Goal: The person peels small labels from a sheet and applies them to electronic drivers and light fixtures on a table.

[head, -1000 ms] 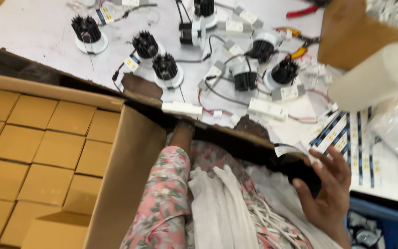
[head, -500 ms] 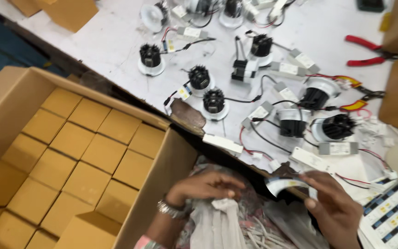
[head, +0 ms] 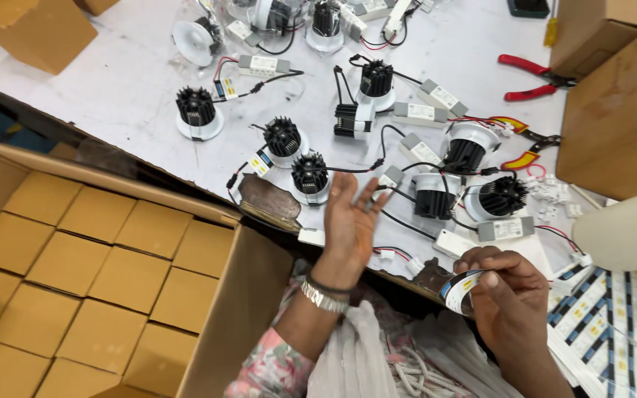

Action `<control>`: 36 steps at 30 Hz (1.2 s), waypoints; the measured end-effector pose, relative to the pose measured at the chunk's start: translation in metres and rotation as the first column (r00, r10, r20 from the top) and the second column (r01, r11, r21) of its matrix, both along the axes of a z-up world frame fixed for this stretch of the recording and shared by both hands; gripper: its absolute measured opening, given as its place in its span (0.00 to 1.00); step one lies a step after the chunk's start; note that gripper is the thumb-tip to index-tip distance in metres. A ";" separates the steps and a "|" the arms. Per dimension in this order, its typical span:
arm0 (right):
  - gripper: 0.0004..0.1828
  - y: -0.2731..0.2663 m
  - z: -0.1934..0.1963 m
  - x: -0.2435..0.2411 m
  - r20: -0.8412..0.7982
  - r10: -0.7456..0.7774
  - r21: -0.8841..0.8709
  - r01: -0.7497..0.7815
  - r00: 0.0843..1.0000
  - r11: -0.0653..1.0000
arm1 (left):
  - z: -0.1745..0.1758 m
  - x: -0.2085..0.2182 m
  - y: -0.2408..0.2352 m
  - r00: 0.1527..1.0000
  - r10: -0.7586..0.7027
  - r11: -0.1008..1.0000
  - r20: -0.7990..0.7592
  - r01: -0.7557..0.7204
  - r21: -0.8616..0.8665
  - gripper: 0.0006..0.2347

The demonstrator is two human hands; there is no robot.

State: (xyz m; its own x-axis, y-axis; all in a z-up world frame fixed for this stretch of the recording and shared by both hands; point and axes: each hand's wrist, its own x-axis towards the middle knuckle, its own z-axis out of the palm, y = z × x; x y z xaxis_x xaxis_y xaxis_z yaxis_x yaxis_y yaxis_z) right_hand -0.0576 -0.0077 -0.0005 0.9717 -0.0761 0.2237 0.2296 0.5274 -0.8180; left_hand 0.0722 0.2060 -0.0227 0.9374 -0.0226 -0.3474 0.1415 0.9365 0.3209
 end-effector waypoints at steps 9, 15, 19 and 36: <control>0.08 -0.012 -0.015 -0.003 -0.133 -0.001 0.093 0.013 0.991 0.996 | -0.009 0.044 0.043 0.993 0.000 0.958 0.116 -0.033 0.284 0.15; 0.09 -0.003 -0.024 0.016 -0.227 0.027 0.012 -0.024 0.974 1.000 | -0.024 0.032 0.066 0.939 -0.323 0.863 0.118 0.240 0.445 0.13; 0.10 0.015 -0.025 0.041 -0.225 0.069 -0.017 -0.075 0.972 0.997 | -0.021 0.015 0.067 0.938 -0.338 0.801 0.079 0.242 0.547 0.13; 0.07 0.105 -0.009 0.158 -0.321 -0.080 0.005 0.087 0.944 0.996 | -0.028 0.027 0.067 0.921 -0.376 0.820 0.105 0.277 0.501 0.09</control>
State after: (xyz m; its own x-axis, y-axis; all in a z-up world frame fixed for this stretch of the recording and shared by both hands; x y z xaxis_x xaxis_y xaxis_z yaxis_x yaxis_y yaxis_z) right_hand 0.1001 0.0974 -0.0091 0.9817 -0.1612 -0.1010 0.0007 0.5339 -0.8456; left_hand 0.0997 0.2730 -0.0511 0.9523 -0.2204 -0.2109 0.3015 0.5759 0.7599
